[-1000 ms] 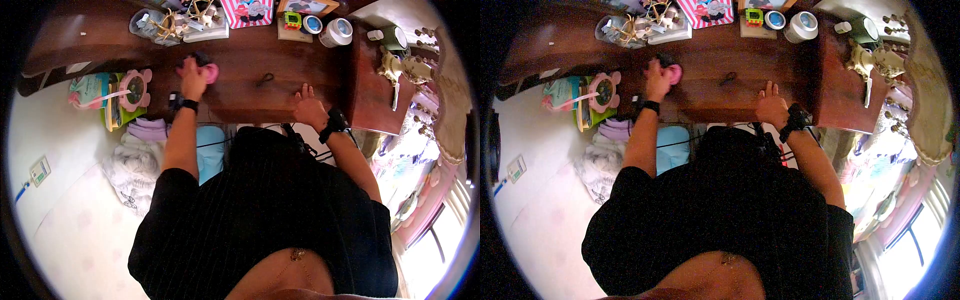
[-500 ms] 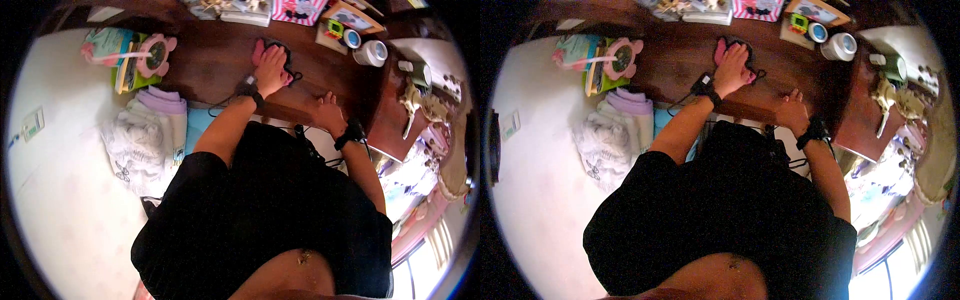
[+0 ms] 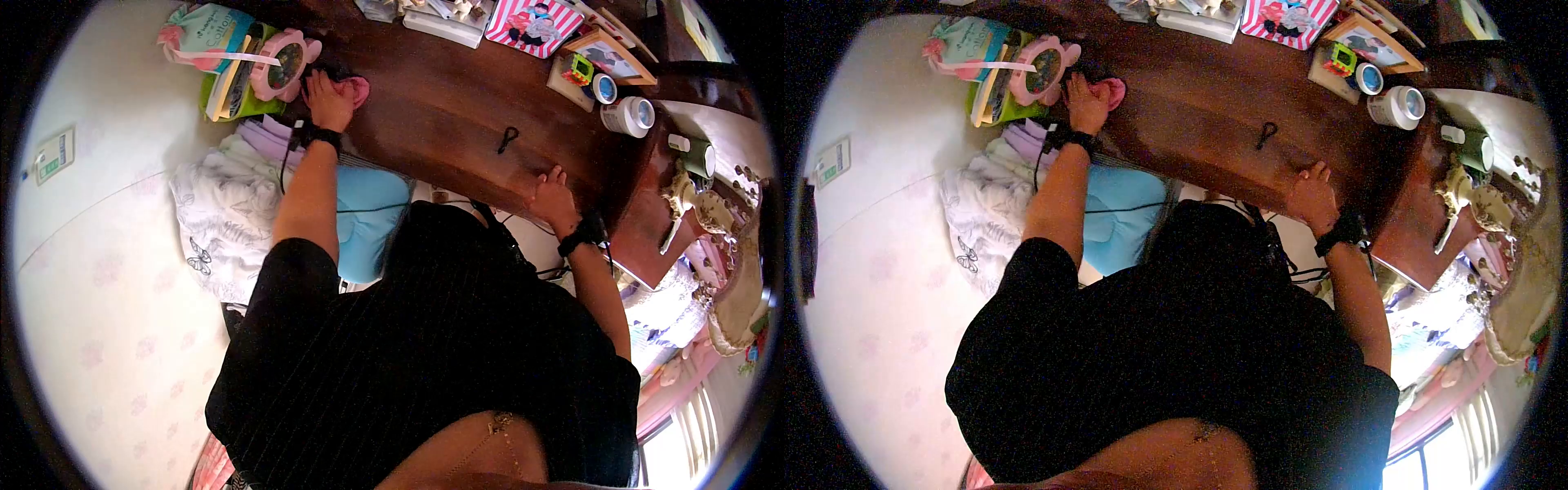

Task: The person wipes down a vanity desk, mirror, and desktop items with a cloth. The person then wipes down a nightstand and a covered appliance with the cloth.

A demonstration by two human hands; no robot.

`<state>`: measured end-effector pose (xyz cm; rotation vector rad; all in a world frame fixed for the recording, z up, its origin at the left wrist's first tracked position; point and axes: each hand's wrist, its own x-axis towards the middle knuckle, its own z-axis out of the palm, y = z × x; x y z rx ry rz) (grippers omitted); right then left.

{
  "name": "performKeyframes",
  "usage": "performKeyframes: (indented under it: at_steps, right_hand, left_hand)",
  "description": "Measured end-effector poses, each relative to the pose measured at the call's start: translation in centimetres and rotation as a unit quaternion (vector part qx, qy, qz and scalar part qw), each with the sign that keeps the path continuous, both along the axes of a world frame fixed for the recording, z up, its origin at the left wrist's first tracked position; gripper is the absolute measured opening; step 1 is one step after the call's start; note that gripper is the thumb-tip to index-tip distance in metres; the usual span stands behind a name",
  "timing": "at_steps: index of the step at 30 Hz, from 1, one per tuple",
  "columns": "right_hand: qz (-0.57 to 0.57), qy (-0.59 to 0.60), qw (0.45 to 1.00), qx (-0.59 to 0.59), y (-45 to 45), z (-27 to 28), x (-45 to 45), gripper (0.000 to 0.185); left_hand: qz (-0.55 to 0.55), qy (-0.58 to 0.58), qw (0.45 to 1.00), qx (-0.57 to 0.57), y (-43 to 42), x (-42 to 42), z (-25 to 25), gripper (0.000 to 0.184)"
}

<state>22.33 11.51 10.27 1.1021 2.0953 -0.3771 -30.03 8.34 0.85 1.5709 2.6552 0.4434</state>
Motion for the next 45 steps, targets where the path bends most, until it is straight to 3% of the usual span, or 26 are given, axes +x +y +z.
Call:
performKeyframes:
  at_steps: [5,7,10,13,16,19,21,22,23,25,27,29,31,34,37,39,41,45]
  right_hand:
    - [-0.032,0.016,0.999,-0.005,-0.1,-0.7,0.4,0.073]
    - [-0.054,0.032,0.998,0.006,-0.7,-1.3,0.8,0.074]
    - [-0.060,0.037,0.997,0.008,-0.6,-1.0,0.6,0.073]
    - [-0.054,0.050,0.997,0.008,-0.7,-0.9,0.6,0.072]
    - [-0.031,0.076,0.996,0.032,-0.9,-1.9,1.4,0.072]
    - [-0.001,0.068,0.996,0.051,-0.5,-2.2,1.6,0.067]
    - [-0.053,0.061,0.996,0.035,-0.3,-2.8,1.8,0.062]
    - [-0.078,0.047,0.996,0.003,0.1,-2.2,1.4,0.061]
    - [-0.102,0.014,0.992,-0.078,1.9,1.2,-0.8,0.058]
    - [-0.111,0.043,0.986,-0.120,2.0,3.7,-4.3,0.053]
    - [-0.085,0.167,0.981,-0.044,0.7,4.2,-7.2,0.048]
    - [-0.021,0.380,0.925,0.017,-0.6,4.8,-10.6,0.043]
    - [0.055,0.479,0.875,0.038,-1.1,3.7,-14.6,0.051]
    - [0.130,0.466,0.874,0.038,-1.7,3.2,-19.6,0.057]
    - [0.200,0.489,0.841,0.116,-2.7,-0.2,-22.0,0.056]
    - [0.211,0.510,0.821,0.147,-3.0,-2.3,-22.6,0.049]
    - [0.194,0.469,0.856,0.100,-2.7,-3.2,-22.6,0.040]
    - [0.119,0.449,0.884,0.053,-2.4,-2.2,-20.5,0.028]
  left_hand:
    - [0.072,0.039,0.997,0.016,-3.1,4.0,-1.4,0.081]
    - [0.114,0.026,0.993,-0.004,-4.7,6.7,0.2,0.081]
    - [0.097,-0.017,0.995,0.002,-6.1,8.9,0.4,0.082]
    - [-0.006,0.136,0.988,-0.076,-7.5,12.3,0.2,0.081]
    - [-0.101,-0.010,0.993,-0.056,-7.7,16.0,3.5,0.078]
    - [-0.115,-0.227,0.963,-0.092,-6.0,15.2,8.6,0.073]
    - [0.024,-0.267,0.963,-0.027,-4.2,11.5,11.6,0.061]
    - [0.044,-0.130,0.986,0.091,-4.0,8.8,10.8,0.059]
    - [0.064,0.013,0.976,0.206,-3.8,6.0,10.1,0.057]
    - [0.174,0.040,0.952,0.248,-3.0,2.0,12.4,0.062]
    - [0.175,0.070,0.960,0.207,-2.8,-1.1,12.6,0.067]
    - [0.188,0.092,0.961,0.179,-2.7,-1.9,12.7,0.070]
    - [0.211,0.107,0.958,0.164,-2.3,-1.5,13.0,0.072]
    - [0.226,0.109,0.964,0.086,-2.4,0.1,15.0,0.066]
    - [0.123,0.125,0.982,0.065,-3.1,-0.5,12.4,0.055]
    - [0.105,0.032,0.988,0.104,-3.2,-0.6,11.6,0.049]
    - [0.086,-0.066,0.984,0.139,-3.0,0.6,10.8,0.044]
    - [0.049,-0.168,0.969,0.175,-3.2,8.3,16.2,0.041]
